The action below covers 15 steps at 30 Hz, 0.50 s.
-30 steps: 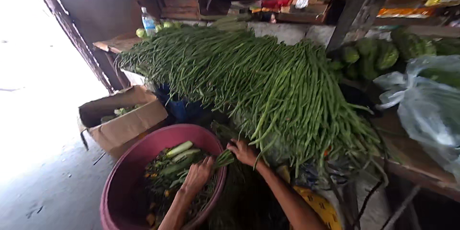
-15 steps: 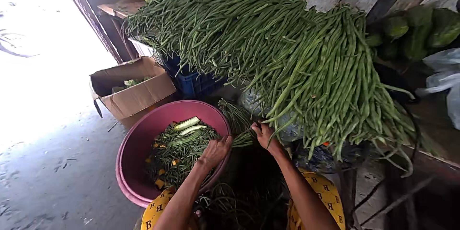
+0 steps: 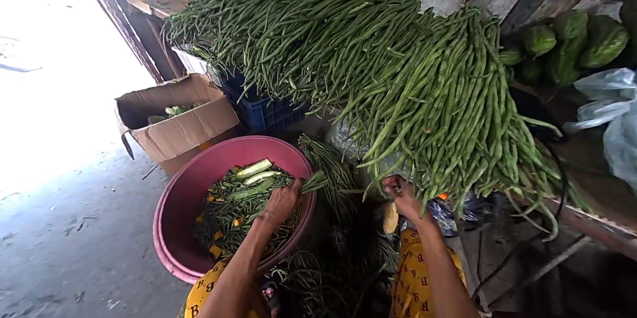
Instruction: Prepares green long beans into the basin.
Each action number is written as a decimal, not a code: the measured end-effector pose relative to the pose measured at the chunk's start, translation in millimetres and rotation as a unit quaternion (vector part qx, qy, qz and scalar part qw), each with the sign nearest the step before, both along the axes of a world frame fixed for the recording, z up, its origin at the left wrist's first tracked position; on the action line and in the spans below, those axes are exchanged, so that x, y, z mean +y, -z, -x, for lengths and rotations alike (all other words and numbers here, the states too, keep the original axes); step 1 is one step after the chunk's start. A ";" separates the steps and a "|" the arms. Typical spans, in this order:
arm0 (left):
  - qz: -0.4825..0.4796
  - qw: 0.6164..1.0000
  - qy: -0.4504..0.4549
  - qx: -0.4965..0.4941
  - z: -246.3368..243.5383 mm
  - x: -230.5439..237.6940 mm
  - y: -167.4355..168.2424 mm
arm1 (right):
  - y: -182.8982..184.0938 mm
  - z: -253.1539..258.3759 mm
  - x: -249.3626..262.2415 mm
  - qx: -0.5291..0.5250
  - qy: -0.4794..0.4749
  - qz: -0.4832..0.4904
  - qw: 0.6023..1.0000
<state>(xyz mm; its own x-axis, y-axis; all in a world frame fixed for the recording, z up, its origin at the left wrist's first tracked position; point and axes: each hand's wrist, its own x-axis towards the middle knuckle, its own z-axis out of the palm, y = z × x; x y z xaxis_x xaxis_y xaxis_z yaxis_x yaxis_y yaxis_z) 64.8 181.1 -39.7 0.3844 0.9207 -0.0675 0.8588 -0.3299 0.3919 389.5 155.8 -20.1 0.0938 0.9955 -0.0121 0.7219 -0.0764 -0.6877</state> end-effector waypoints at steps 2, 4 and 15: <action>0.057 0.996 -0.013 -0.072 0.5 3.3 -3.8 | 1.5 11.7 -2.3 -0.030 -0.019 0.064 0.997; 0.082 0.978 -0.015 -0.190 -1.6 4.3 -2.0 | 6.7 40.0 -1.7 0.056 -0.028 0.064 0.996; 0.148 0.911 -0.026 -0.385 10.6 -7.9 -1.1 | -7.5 179.9 26.2 0.486 -0.007 0.033 0.873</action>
<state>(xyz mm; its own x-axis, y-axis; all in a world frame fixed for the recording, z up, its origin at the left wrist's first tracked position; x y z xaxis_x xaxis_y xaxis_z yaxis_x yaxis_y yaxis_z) 54.3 173.2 -38.7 0.3787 0.9244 -0.0451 0.3040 -0.0782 0.9494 209.6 182.0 -12.6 -0.0046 0.9907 -0.1359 -0.1994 -0.1341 -0.9707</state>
